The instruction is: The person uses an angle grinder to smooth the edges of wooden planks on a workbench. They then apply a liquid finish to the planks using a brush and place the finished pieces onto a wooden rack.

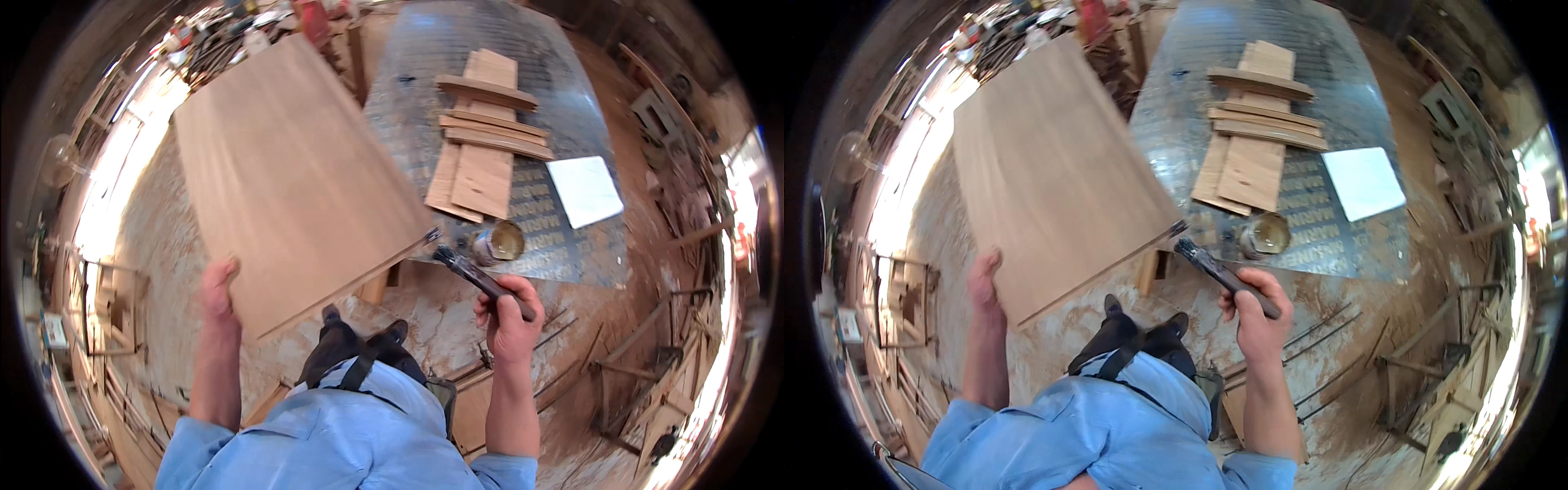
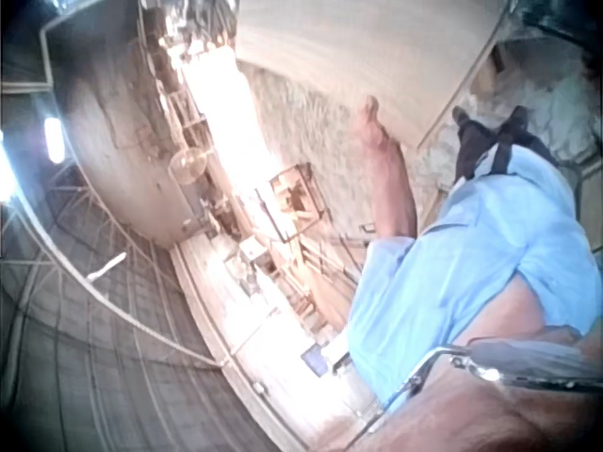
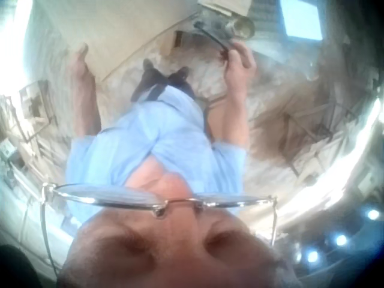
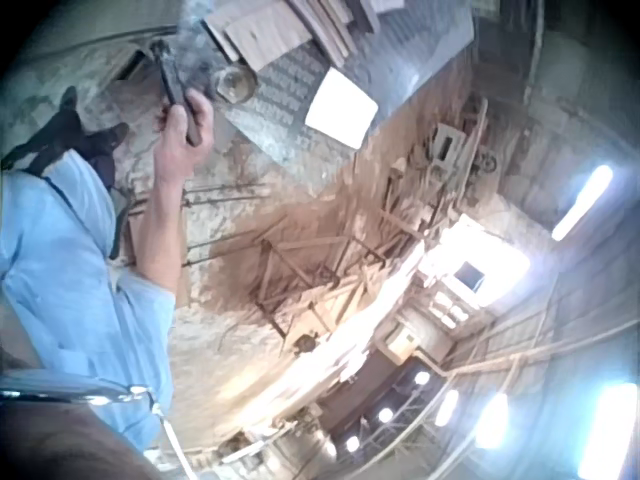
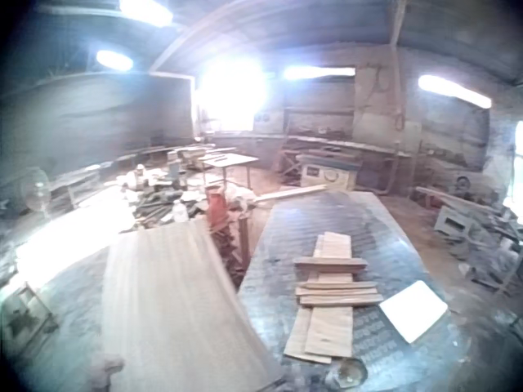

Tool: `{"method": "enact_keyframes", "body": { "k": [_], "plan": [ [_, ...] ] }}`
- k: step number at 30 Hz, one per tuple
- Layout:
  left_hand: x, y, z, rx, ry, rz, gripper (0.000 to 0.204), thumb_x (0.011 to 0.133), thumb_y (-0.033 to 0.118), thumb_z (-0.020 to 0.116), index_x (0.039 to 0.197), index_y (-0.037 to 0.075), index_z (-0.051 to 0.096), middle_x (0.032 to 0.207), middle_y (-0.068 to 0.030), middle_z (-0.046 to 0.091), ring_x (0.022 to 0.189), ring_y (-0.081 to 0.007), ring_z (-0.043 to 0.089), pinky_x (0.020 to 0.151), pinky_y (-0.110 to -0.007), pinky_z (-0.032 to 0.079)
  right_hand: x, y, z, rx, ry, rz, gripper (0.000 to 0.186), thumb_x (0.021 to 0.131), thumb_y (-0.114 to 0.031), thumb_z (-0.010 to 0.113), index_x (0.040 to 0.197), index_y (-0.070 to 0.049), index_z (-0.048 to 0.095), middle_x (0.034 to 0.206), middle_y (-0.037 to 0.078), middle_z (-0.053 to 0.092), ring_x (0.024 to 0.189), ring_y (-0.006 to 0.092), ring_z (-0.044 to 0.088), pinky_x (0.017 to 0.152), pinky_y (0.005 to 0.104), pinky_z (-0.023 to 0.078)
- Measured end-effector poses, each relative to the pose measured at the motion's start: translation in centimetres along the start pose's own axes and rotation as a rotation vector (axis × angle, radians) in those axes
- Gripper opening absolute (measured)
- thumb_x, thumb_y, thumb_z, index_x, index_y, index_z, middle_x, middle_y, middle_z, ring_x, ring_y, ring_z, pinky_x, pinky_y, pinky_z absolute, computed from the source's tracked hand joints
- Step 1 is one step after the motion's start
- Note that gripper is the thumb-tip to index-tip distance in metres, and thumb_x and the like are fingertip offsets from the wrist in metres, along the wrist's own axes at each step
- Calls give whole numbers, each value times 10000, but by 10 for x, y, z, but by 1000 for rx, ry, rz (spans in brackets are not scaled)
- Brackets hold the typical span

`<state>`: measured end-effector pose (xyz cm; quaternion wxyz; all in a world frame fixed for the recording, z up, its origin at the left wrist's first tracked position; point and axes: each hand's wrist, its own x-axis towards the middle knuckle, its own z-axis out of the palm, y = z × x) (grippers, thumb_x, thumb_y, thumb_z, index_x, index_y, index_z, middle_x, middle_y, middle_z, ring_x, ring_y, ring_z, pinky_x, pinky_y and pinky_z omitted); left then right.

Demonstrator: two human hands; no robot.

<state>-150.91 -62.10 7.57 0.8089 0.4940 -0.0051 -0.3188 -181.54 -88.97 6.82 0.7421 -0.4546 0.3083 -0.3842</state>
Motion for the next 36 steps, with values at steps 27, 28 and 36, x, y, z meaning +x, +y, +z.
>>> {"method": "enact_keyframes", "body": {
  "k": [27,28,36],
  "plan": [
    [27,-30,78,-97,105,246,274,871,55,658,1119,-43,594,1002,-105,677,899,-192,672,805,-352,573,-40,34,89,-53,-254,279,206,930,-59,581,1097,61,589,803,159,677,647,190,658,504,276,531],
    [27,-31,79,-95,98,256,275,872,56,658,1121,-43,594,1007,-105,677,901,-190,672,805,-350,572,-42,33,91,-49,-300,244,210,923,-51,602,1100,62,601,816,150,682,659,170,655,522,260,527],
    [23,-36,82,-74,150,325,236,870,54,654,1084,-41,627,986,-100,688,868,-184,675,795,-332,566,-50,32,107,-239,-325,229,224,863,-33,701,1074,34,666,795,41,670,641,62,596,559,195,458]
  ]
}}
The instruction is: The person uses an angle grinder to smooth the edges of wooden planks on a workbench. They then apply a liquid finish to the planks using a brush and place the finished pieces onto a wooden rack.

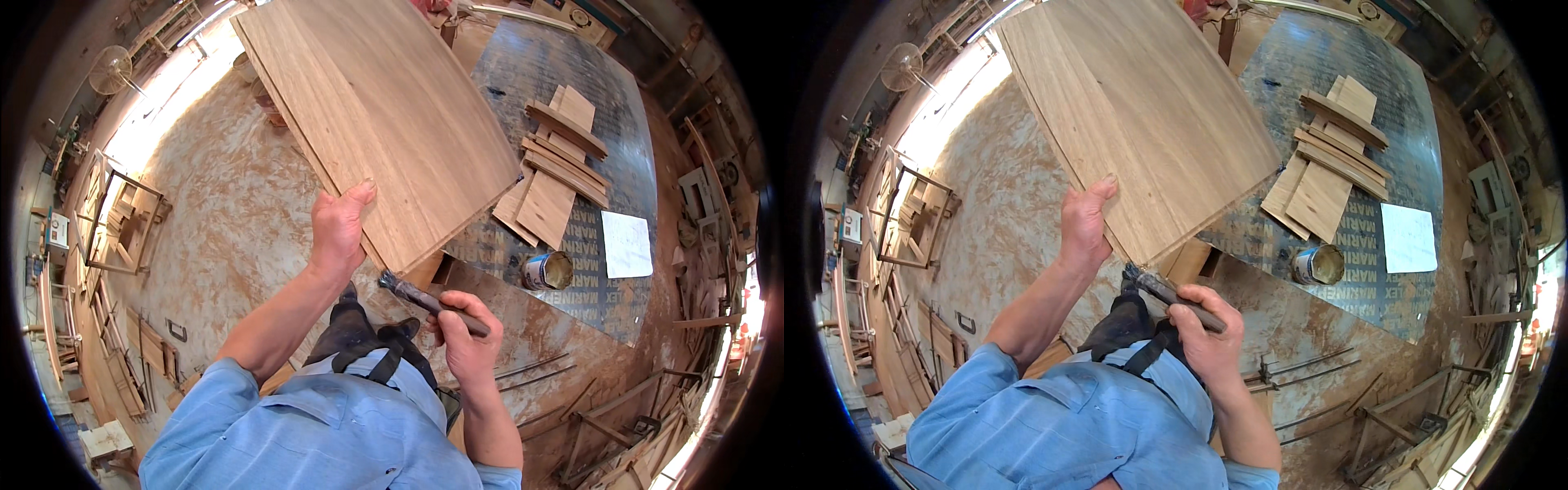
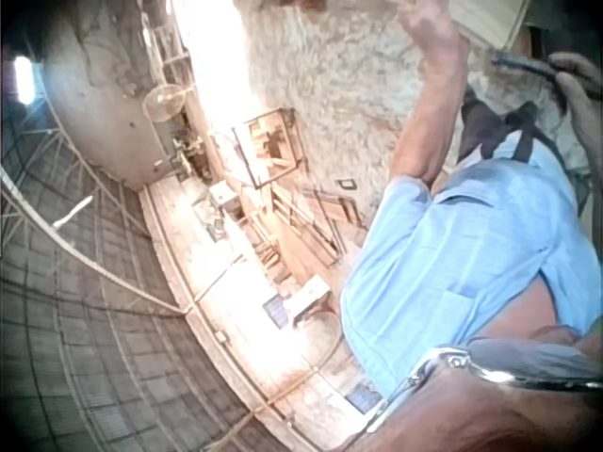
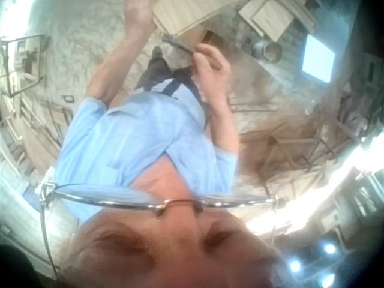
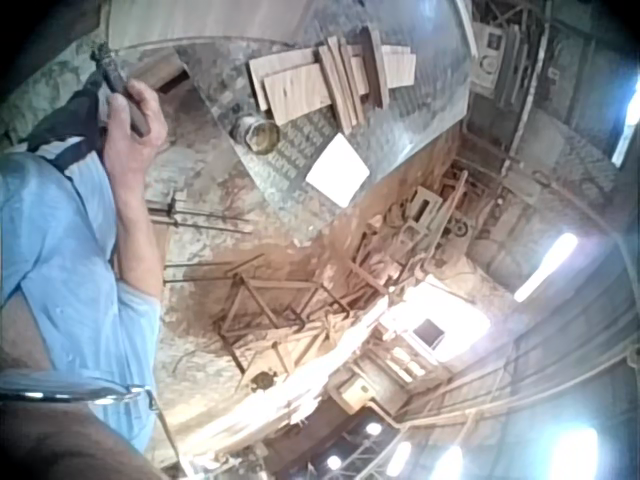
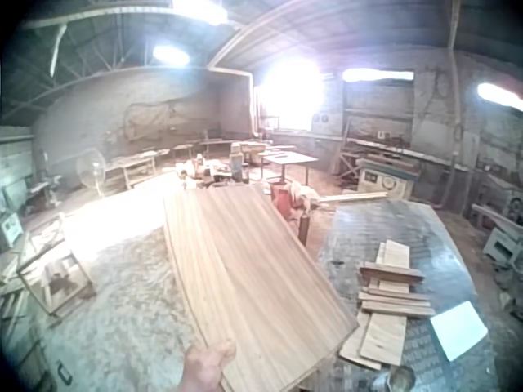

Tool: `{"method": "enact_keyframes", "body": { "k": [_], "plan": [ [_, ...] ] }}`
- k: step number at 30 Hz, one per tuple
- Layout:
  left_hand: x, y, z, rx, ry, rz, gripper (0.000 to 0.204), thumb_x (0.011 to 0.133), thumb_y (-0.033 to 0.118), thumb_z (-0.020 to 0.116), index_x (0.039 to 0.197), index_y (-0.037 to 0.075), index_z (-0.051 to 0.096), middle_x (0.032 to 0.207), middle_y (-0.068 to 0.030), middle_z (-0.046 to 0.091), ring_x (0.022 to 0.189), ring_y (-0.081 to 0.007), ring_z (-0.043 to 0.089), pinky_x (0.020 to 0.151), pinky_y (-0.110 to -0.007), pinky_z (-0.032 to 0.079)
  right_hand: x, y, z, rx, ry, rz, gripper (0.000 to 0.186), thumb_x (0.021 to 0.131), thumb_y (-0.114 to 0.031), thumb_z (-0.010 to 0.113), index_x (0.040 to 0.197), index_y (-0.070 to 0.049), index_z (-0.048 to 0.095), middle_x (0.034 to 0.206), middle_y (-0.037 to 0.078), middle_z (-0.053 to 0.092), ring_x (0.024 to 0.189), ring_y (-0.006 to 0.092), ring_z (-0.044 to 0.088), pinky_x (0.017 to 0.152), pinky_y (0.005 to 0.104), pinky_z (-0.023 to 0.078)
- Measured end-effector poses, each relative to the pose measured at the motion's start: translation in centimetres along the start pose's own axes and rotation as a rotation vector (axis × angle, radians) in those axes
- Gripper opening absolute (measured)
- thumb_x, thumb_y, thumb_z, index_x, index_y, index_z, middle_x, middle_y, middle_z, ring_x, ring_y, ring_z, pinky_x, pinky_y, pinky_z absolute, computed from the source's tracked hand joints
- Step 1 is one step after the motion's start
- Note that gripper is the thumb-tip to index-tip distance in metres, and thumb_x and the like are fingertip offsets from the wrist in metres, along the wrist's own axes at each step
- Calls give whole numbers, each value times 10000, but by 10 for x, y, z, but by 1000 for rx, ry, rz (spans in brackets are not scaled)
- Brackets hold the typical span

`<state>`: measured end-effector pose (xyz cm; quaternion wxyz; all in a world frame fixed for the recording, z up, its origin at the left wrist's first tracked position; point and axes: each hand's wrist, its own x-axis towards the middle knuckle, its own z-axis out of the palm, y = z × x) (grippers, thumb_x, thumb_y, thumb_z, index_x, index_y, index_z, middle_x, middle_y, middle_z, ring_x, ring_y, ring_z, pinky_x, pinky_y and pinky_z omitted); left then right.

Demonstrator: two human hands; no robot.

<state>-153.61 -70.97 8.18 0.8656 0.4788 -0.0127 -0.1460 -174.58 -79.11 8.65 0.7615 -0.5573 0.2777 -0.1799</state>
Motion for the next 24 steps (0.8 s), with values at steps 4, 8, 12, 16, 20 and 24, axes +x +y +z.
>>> {"method": "enact_keyframes", "body": {
  "k": [4,8,12,16,20,24],
  "plan": [
    [8,2,-10,82,-18,-7,229,858,60,665,1062,-41,639,963,-90,693,839,-165,665,777,-321,557,-6,-8,-12,-101,35,37,210,861,1,654,1067,42,660,799,58,672,639,82,609,551,213,477],
    [10,9,-31,245,-30,12,246,845,78,679,1057,-44,647,937,-70,691,816,-142,648,742,-311,538,3,-23,-17,80,48,-44,201,850,56,572,1039,64,638,813,123,667,647,158,648,539,270,527],
    [-9,28,-71,356,-11,-70,250,832,116,694,1021,-45,663,872,-67,694,798,-142,643,716,-323,523,24,-38,-11,253,-90,-143,237,846,50,472,1057,81,574,805,203,652,639,237,652,513,317,546],
    [-31,66,-121,874,-55,-136,283,825,154,700,1047,-21,683,874,-91,710,817,-145,656,727,-334,527,34,-40,21,217,-199,-136,218,881,30,511,1089,67,564,822,189,662,669,216,652,559,307,553],
    [-50,94,-163,1018,-166,-158,328,824,187,700,1105,17,690,898,-113,724,825,-155,670,752,-332,533,37,-34,75,106,-321,-173,211,876,49,567,1087,61,579,861,162,673,694,179,653,582,276,539],
    [-64,112,-208,848,-246,-305,351,819,196,690,1123,21,685,903,-135,731,821,-169,680,774,-328,535,39,-27,136,11,-411,-137,210,878,7,639,1080,50,601,859,113,682,701,131,642,597,234,515]
  ]
}}
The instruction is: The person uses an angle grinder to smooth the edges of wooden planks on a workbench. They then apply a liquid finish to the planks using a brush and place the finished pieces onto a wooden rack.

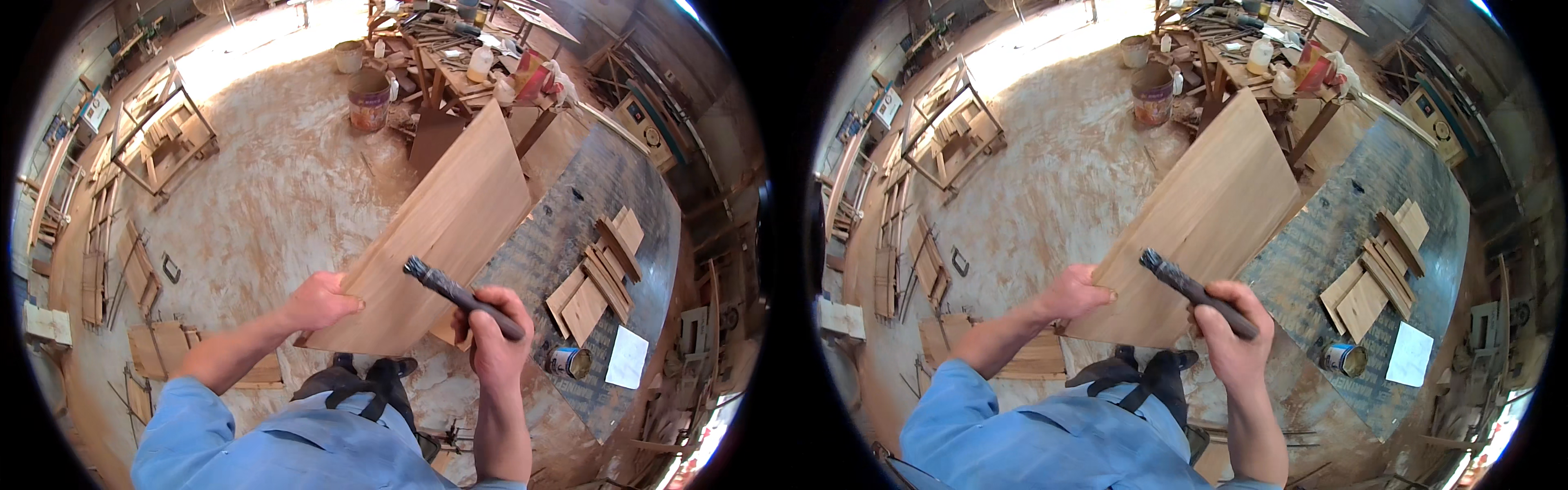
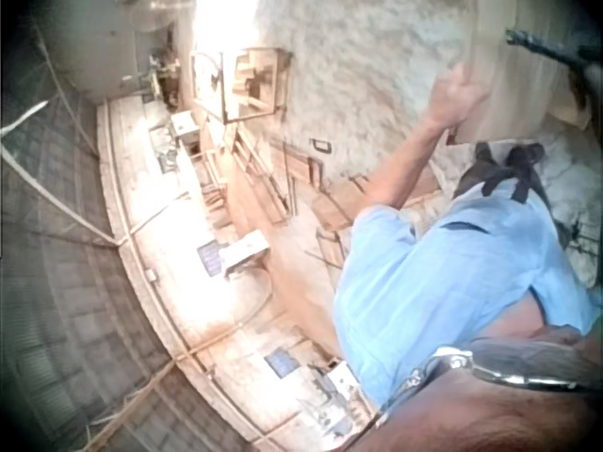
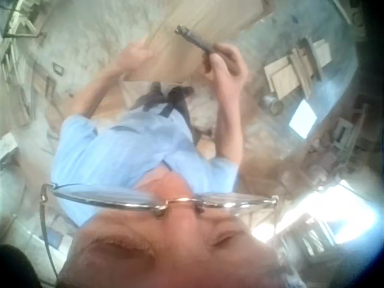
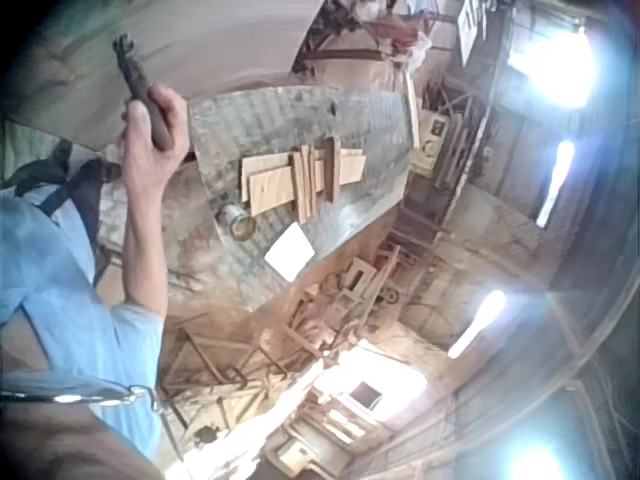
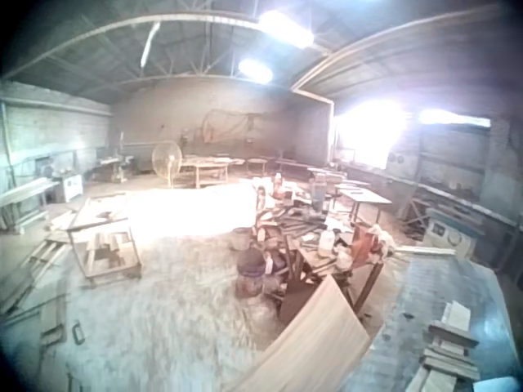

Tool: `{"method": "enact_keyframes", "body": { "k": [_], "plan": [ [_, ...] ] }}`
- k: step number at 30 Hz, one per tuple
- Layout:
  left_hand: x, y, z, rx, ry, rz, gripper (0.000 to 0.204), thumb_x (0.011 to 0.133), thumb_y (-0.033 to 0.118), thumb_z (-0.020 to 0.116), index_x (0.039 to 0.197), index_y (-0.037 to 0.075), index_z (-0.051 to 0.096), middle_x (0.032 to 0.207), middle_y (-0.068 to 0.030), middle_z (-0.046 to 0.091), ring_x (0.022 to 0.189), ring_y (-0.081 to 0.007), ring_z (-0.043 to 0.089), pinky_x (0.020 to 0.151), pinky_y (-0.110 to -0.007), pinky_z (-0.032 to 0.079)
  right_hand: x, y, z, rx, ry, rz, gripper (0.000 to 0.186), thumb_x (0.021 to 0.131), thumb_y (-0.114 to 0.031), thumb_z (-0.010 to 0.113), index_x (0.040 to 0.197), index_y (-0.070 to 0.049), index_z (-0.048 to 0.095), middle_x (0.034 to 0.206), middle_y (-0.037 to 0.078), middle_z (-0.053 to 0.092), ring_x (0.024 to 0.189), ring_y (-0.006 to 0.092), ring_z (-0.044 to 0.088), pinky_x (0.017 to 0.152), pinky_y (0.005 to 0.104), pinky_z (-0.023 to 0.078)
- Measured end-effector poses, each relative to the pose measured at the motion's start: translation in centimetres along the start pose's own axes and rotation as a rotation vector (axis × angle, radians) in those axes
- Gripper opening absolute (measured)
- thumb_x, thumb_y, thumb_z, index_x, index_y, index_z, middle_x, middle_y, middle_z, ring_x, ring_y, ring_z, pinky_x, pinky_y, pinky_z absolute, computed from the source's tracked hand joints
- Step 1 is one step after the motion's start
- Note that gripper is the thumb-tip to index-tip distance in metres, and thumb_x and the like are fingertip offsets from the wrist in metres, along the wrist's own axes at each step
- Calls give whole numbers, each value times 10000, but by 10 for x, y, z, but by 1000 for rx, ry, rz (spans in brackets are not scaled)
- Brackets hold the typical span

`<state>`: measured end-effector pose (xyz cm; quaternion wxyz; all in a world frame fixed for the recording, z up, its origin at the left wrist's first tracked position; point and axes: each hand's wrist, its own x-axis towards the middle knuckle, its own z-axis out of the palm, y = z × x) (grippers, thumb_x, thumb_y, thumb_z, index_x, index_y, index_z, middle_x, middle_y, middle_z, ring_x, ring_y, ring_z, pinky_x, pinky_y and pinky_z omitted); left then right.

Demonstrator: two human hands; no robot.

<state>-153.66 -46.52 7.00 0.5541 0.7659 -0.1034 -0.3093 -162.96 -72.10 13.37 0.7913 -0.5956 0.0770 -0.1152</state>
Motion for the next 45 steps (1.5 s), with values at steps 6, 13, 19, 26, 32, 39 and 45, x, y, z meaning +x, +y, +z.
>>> {"method": "enact_keyframes", "body": {
  "k": [6,13,19,26,32,39,45],
  "plan": [
    [-24,-33,-52,156,-117,-8,339,794,177,687,1099,30,685,921,-148,736,850,-212,701,785,-352,539,33,35,65,-132,-36,130,219,903,-66,660,1096,32,621,848,78,698,712,89,641,576,208,497],
    [-29,-55,-85,249,-189,-56,335,768,179,677,1060,15,680,913,-181,724,852,-262,704,793,-376,538,32,77,96,-205,-107,158,218,896,-79,683,1083,26,646,820,47,683,704,59,615,584,191,473],
    [-27,-58,-100,253,-188,-40,340,773,201,691,1064,26,689,890,-170,723,808,-222,694,746,-366,542,45,90,108,-263,-79,157,215,886,-82,702,1070,22,660,775,24,662,650,43,584,563,188,457],
    [-24,-58,-108,148,-215,-135,334,789,158,666,1091,16,681,944,-155,732,883,-230,693,812,-355,530,70,87,103,-383,51,12,210,873,-51,710,1062,25,661,846,53,680,702,81,603,626,223,494],
    [-20,-60,-108,142,-197,-178,331,789,164,665,1083,13,680,935,-159,730,871,-238,695,804,-358,533,57,101,115,-715,-156,-402,256,809,-11,744,1047,22,658,919,160,669,809,269,668,740,331,533],
    [-12,-83,-112,286,-186,-135,360,769,216,676,1057,0,669,906,-222,705,832,-304,689,760,-398,531,41,112,132,-666,-358,-334,256,796,-47,766,1025,-3,660,891,150,672,769,291,660,689,356,540],
    [-21,-103,-133,496,-178,76,408,758,308,641,1036,11,671,940,-260,679,867,-423,659,765,-459,535,100,76,85,-357,121,-60,165,912,-79,653,1045,16,669,812,72,683,687,146,656,591,242,501]
  ]
}}
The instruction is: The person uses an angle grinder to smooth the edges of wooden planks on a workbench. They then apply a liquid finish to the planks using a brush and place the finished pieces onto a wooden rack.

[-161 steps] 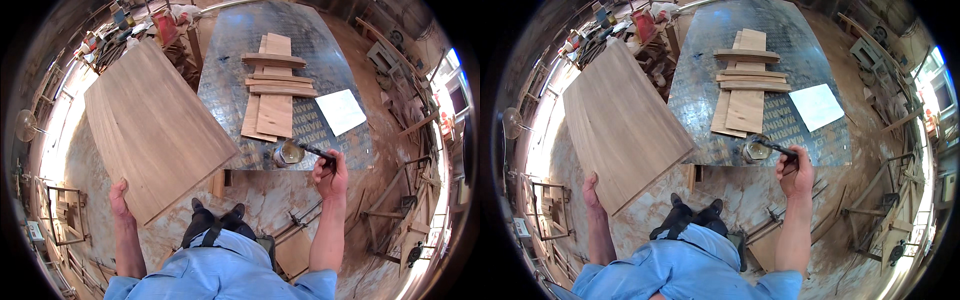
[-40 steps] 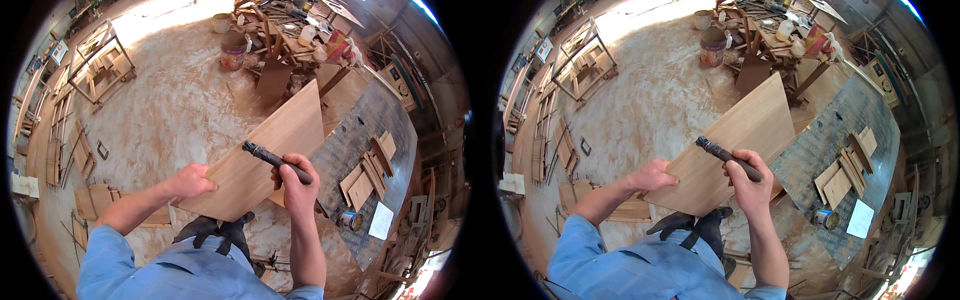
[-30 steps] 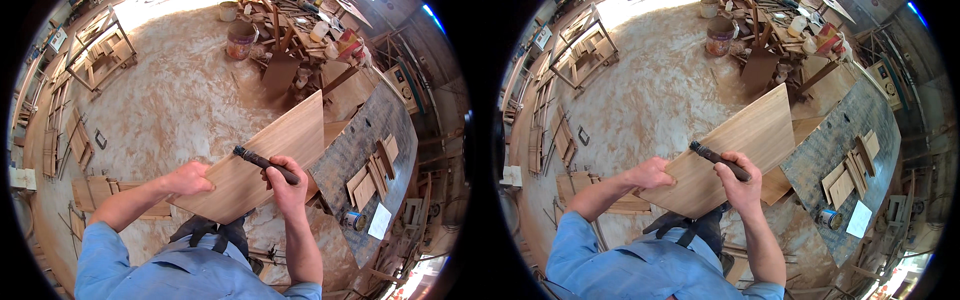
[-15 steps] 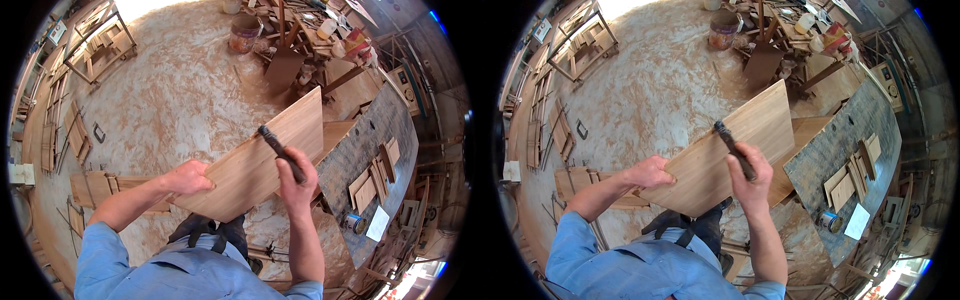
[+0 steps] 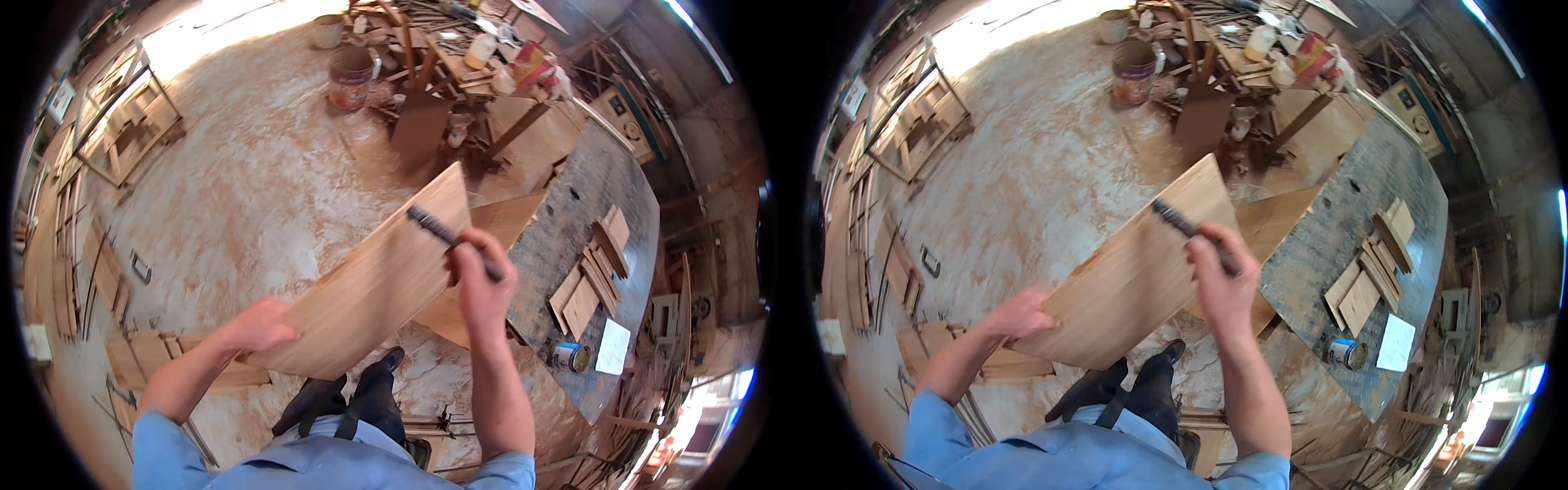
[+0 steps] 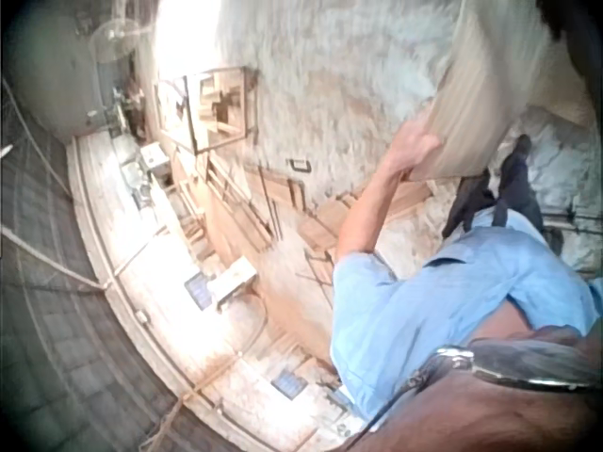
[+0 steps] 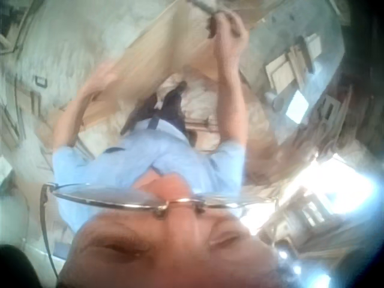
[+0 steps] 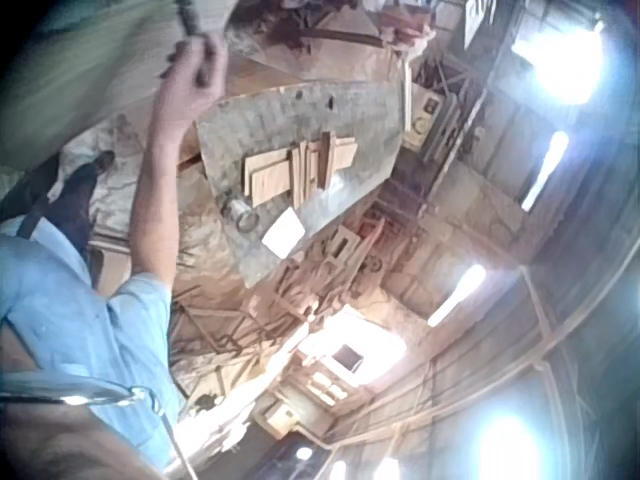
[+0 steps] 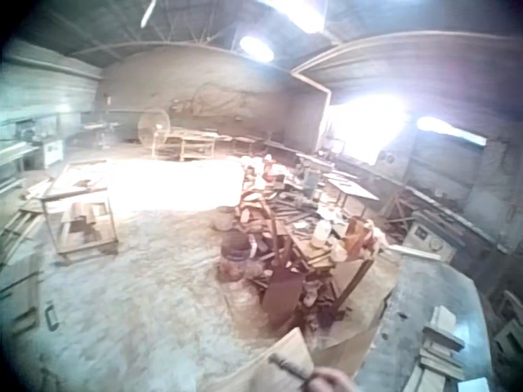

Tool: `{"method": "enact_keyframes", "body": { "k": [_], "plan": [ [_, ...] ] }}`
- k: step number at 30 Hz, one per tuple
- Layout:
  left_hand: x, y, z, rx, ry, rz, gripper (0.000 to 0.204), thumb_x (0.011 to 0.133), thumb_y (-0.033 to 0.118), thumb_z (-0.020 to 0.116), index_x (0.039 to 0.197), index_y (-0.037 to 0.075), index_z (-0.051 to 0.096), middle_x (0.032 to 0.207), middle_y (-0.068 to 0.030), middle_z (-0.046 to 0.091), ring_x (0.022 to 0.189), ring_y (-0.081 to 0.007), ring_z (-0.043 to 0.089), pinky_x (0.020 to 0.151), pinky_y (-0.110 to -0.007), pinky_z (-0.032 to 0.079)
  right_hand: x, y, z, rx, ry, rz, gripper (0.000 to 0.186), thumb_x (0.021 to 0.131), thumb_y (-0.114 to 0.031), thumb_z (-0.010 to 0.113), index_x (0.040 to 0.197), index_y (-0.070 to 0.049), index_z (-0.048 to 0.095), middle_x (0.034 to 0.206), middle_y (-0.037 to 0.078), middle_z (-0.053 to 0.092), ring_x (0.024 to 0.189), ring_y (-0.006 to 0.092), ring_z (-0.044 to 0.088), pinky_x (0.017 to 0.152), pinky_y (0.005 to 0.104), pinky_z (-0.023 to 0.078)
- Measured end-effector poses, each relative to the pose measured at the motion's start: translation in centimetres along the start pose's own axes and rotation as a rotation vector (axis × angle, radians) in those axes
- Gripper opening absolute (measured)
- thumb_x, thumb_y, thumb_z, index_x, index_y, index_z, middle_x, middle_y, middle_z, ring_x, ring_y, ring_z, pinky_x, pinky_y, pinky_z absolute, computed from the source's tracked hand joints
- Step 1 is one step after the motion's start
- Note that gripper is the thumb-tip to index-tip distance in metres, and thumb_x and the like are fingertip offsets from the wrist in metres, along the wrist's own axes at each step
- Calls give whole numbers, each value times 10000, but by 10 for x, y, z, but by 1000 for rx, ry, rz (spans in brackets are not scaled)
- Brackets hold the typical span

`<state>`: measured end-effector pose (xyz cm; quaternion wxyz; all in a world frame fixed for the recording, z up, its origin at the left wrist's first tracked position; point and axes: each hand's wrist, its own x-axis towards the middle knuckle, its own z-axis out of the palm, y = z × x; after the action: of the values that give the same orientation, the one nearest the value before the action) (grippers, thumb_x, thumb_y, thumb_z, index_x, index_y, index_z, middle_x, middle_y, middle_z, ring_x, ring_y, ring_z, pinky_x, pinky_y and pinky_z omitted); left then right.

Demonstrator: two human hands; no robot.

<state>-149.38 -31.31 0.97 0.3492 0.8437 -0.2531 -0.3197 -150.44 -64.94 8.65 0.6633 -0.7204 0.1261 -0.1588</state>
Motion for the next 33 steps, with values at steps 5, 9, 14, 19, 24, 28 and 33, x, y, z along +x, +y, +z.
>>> {"method": "enact_keyframes", "body": {
  "k": [5,9,14,19,24,28,33],
  "plan": [
    [-26,-3,-21,-42,-61,-145,394,746,274,661,1062,40,674,930,-252,680,856,-396,674,750,-443,536,50,-7,-30,299,121,51,195,958,-141,623,1053,29,635,730,72,644,576,124,595,469,246,455],
    [-41,-4,-29,-42,-77,-215,367,734,247,681,1034,36,681,866,-235,687,787,-374,680,711,-421,537,49,3,-22,283,92,59,200,957,-155,644,1067,12,641,747,65,648,601,110,601,480,238,456],
    [-52,-8,-31,-75,-79,-208,349,735,235,692,1007,17,681,809,-219,686,720,-308,681,671,-392,533,48,15,-16,215,50,91,177,977,-151,613,1051,10,621,741,86,646,565,133,606,439,248,462],
    [-57,-8,-32,-173,-92,-223,319,747,195,701,998,0,677,777,-189,689,695,-225,669,656,-364,524,51,21,-21,121,61,73,218,941,-166,668,1076,6,663,770,38,662,635,79,600,505,220,466],
    [-56,-7,-34,-176,-102,-201,314,753,191,711,1006,7,681,773,-152,698,687,-192,651,657,-344,519,50,27,-26,124,91,79,225,934,-170,678,1079,2,680,772,30,669,637,69,596,509,213,462],
    [-53,-5,-37,-161,-135,-229,320,751,195,710,1015,15,687,784,-135,701,709,-186,655,674,-342,521,44,38,-26,207,134,113,223,934,-169,677,1079,1,682,759,33,668,624,72,598,497,211,461],
    [-54,-6,-40,-160,-110,-175,336,735,200,712,1016,17,690,798,-135,703,707,-181,651,676,-341,521,36,46,-37,186,211,110,211,965,-168,638,1075,13,651,755,94,665,585,141,620,450,252,469]
  ]
}}
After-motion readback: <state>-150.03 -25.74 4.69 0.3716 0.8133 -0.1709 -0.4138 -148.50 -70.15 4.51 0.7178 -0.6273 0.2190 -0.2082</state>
